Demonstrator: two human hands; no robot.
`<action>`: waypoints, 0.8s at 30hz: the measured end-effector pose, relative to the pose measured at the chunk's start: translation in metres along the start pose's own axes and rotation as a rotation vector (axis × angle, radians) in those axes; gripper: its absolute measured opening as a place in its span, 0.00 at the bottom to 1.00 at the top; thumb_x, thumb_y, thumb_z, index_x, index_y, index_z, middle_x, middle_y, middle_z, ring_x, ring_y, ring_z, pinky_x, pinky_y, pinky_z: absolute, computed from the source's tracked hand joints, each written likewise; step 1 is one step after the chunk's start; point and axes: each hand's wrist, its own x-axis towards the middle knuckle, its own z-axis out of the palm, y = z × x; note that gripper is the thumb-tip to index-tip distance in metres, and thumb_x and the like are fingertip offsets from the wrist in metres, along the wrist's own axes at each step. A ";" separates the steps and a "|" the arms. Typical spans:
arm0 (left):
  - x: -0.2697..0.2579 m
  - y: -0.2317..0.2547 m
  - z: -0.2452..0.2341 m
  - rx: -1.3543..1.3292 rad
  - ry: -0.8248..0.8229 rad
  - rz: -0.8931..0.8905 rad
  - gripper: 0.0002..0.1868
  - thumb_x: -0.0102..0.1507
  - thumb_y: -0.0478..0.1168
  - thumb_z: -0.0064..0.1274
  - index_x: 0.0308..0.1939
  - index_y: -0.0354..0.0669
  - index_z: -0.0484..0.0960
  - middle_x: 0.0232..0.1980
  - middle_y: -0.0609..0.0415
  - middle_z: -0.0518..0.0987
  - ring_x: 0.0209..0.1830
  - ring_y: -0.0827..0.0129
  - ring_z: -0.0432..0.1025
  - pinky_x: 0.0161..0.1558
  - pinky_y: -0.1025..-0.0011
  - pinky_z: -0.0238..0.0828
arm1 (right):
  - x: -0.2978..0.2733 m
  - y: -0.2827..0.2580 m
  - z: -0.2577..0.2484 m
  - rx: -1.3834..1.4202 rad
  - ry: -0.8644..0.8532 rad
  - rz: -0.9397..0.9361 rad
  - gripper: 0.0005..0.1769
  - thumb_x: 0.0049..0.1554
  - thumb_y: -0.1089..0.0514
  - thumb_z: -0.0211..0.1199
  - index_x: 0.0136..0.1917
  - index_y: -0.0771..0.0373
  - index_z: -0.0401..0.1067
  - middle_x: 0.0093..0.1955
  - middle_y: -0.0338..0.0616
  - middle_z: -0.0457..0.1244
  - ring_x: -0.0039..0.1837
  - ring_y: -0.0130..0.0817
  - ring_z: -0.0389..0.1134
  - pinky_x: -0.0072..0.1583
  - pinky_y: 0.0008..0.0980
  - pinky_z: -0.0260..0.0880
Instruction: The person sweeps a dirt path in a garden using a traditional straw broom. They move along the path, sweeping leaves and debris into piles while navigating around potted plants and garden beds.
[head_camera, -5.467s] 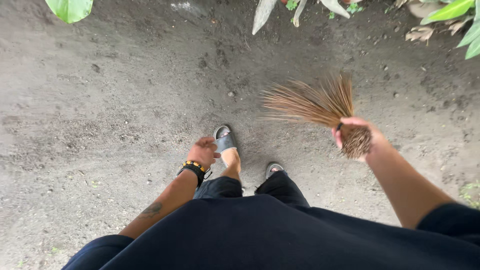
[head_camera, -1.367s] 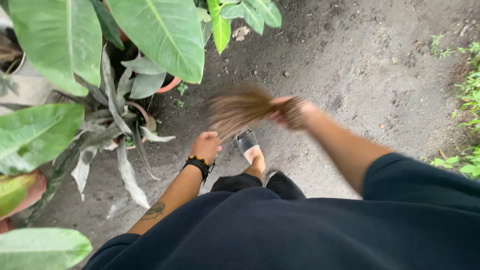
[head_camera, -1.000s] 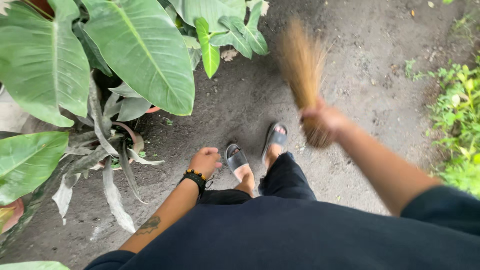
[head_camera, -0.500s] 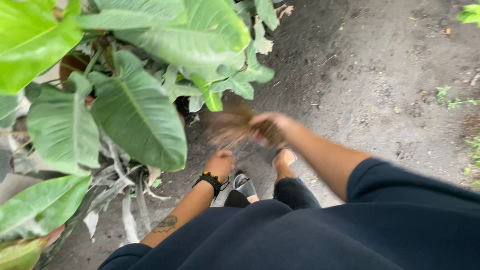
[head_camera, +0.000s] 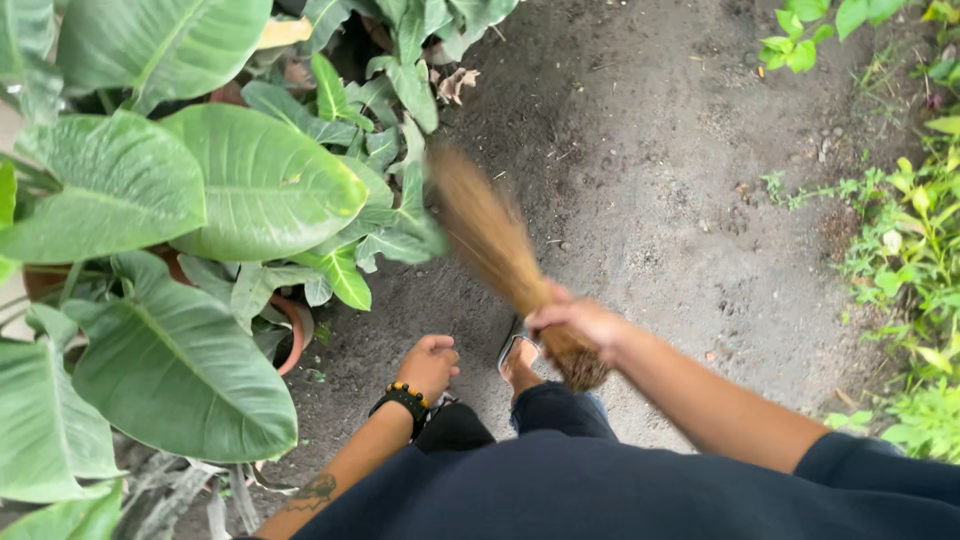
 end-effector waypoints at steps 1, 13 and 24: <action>0.006 0.009 0.001 0.006 0.002 0.043 0.21 0.60 0.39 0.53 0.58 0.38 0.78 0.46 0.51 0.84 0.37 0.69 0.79 0.40 0.70 0.75 | 0.004 0.017 0.012 0.158 -0.091 0.115 0.47 0.49 0.59 0.68 0.77 0.39 0.53 0.46 0.53 0.66 0.36 0.38 0.68 0.36 0.35 0.71; 0.049 0.142 0.093 0.258 -0.337 0.371 0.20 0.62 0.39 0.51 0.57 0.35 0.78 0.50 0.48 0.84 0.38 0.69 0.81 0.42 0.72 0.76 | -0.033 -0.071 -0.208 0.366 0.265 -0.063 0.21 0.53 0.54 0.70 0.53 0.67 0.66 0.42 0.52 0.68 0.38 0.34 0.71 0.37 0.31 0.77; 0.088 0.193 0.170 0.631 -0.888 0.345 0.23 0.60 0.39 0.53 0.58 0.36 0.77 0.51 0.48 0.85 0.38 0.69 0.80 0.40 0.70 0.75 | -0.160 0.270 0.033 0.921 0.832 0.047 0.20 0.55 0.55 0.64 0.58 0.68 0.72 0.40 0.43 0.64 0.38 0.29 0.66 0.39 0.30 0.69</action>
